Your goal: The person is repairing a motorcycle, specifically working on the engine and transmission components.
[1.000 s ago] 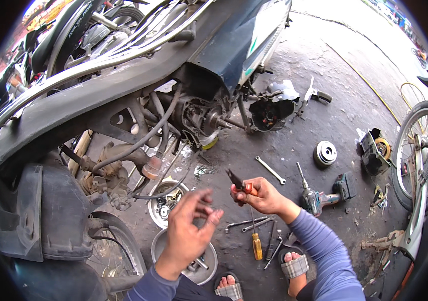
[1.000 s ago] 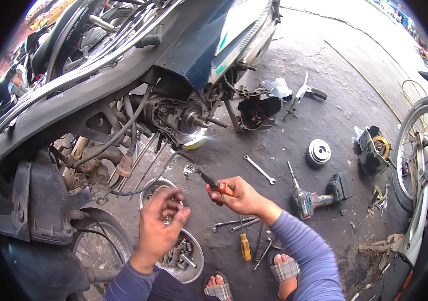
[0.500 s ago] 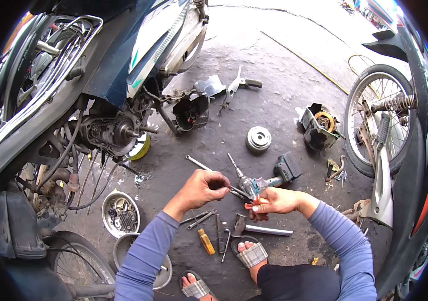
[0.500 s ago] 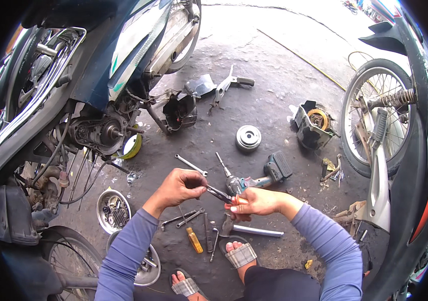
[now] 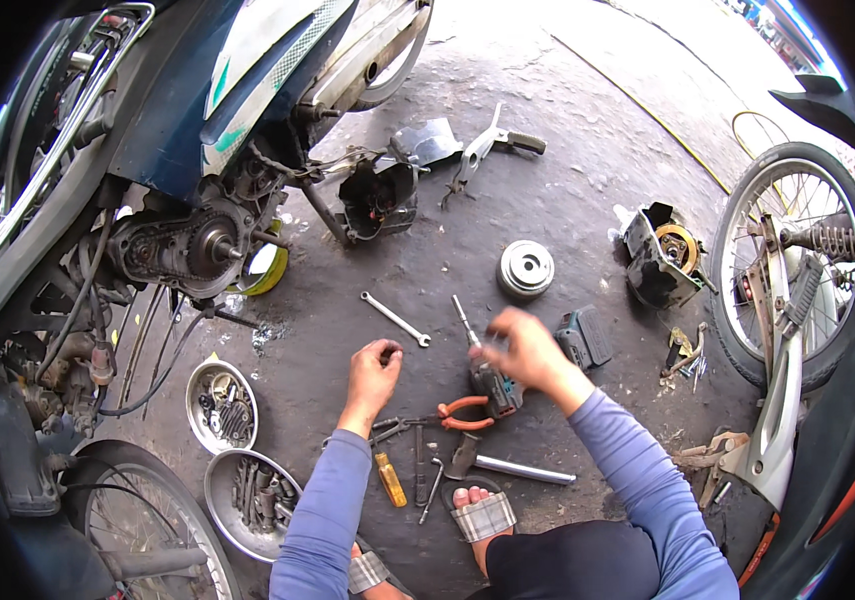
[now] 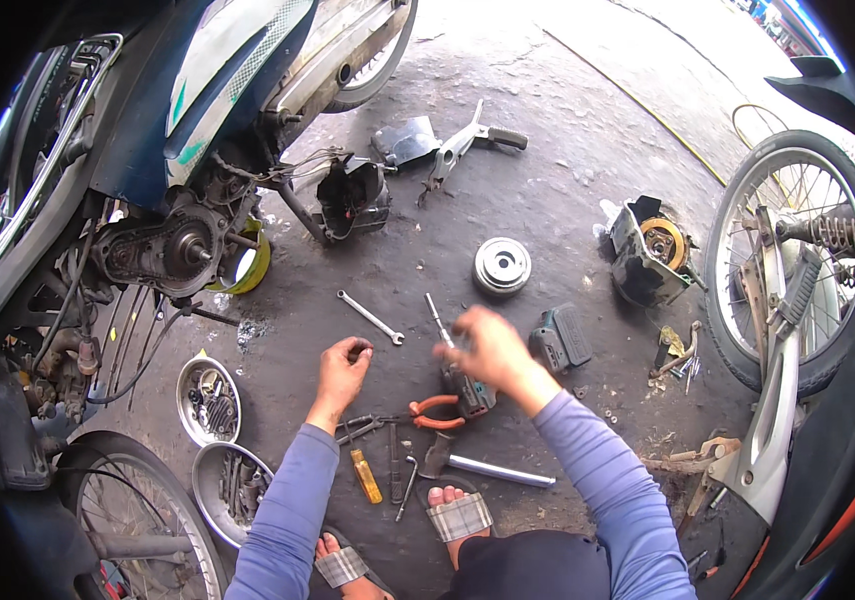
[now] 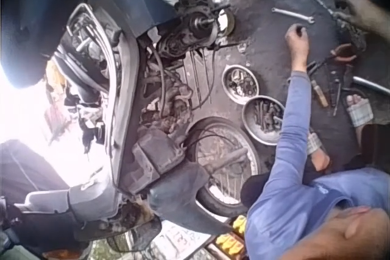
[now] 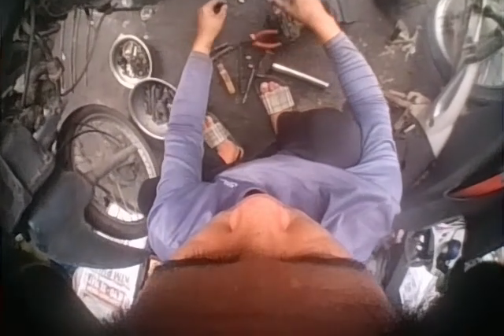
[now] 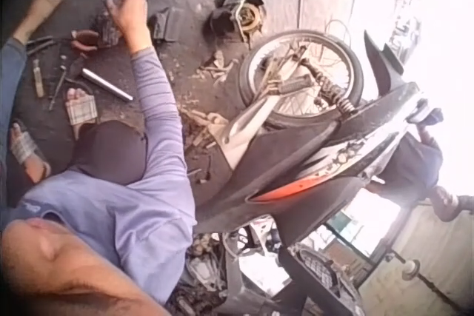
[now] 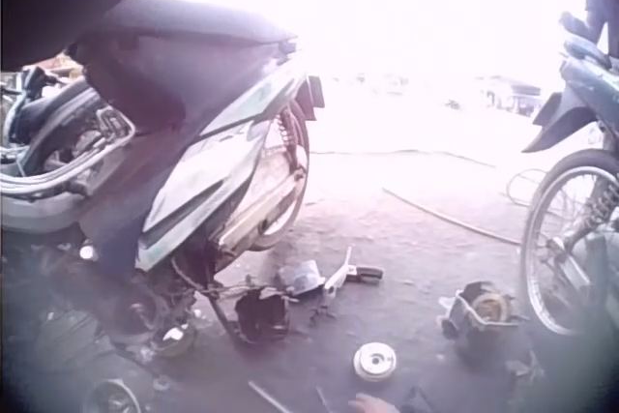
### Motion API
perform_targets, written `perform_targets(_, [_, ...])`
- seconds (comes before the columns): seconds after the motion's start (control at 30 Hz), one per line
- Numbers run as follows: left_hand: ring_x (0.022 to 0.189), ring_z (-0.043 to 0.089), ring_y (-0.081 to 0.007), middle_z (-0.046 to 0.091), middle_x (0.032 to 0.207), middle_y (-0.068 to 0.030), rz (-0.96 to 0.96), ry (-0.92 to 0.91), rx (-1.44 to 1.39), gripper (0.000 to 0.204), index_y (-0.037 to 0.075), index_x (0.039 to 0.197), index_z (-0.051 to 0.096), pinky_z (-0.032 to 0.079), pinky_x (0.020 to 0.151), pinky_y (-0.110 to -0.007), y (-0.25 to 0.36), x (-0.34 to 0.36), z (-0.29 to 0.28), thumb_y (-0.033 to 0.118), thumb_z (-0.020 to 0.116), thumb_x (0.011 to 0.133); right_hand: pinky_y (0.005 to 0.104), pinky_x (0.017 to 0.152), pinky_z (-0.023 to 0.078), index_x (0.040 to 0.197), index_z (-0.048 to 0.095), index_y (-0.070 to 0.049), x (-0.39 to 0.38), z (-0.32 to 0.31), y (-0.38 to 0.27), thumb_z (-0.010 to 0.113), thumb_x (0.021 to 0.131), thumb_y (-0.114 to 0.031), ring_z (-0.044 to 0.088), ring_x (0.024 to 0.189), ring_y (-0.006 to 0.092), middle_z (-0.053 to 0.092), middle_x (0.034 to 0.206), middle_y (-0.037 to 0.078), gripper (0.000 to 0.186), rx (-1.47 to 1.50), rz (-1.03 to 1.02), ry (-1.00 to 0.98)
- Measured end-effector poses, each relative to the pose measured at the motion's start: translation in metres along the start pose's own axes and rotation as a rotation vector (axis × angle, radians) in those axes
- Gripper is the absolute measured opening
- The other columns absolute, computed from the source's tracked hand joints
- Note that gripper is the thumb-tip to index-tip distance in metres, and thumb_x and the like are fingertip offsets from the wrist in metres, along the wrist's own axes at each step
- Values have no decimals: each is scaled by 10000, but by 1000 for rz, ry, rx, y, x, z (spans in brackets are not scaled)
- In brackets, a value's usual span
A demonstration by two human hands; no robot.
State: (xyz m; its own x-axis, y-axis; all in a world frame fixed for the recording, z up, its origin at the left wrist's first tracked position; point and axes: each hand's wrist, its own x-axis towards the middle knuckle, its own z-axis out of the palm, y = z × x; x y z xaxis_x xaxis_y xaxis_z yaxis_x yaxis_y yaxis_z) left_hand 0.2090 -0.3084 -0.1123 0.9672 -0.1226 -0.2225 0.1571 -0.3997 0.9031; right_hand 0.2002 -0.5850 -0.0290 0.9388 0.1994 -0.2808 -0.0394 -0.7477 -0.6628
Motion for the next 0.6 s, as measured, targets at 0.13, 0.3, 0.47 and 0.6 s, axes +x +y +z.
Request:
perform_targets(0.13, [833, 651, -308, 660, 912, -123, 443, 74, 275, 115, -3, 931, 677, 529, 758, -374, 41, 21, 64, 62, 653, 839, 536, 1075, 354, 1489, 347, -160, 61, -36, 39, 841, 674, -452, 378, 1322, 453, 303, 1511, 254, 997, -521, 287, 297])
perform_targets(0.3, [1038, 592, -242, 651, 1039, -60, 569, -94, 810, 184, 104, 997, 700, 409, 936, -414, 65, 71, 135, 135, 602, 844, 538, 1095, 339, 1518, 294, -197, 96, -24, 61, 858, 641, -437, 352, 1336, 476, 286, 1517, 267, 1069, -524, 364, 176])
perform_targets(0.47, [1026, 605, -253, 641, 989, -70, 475, -174, 850, 178, 98, 932, 690, 414, 903, -432, 50, 96, 152, 128, 524, 877, 518, 1078, 369, 1485, 346, -156, 86, -31, 72, 868, 623, -354, 374, 1330, 452, 324, 1485, 264, 1028, -361, 335, 259])
perform_targets(0.6, [889, 651, -246, 669, 919, -92, 406, -117, 459, 140, 65, 939, 719, 484, 809, -400, 57, 101, 145, 78, 600, 866, 404, 1025, 421, 1415, 400, -87, 63, -41, 84, 875, 629, -277, 491, 1219, 296, 490, 1307, 175, 937, 241, 167, 369])
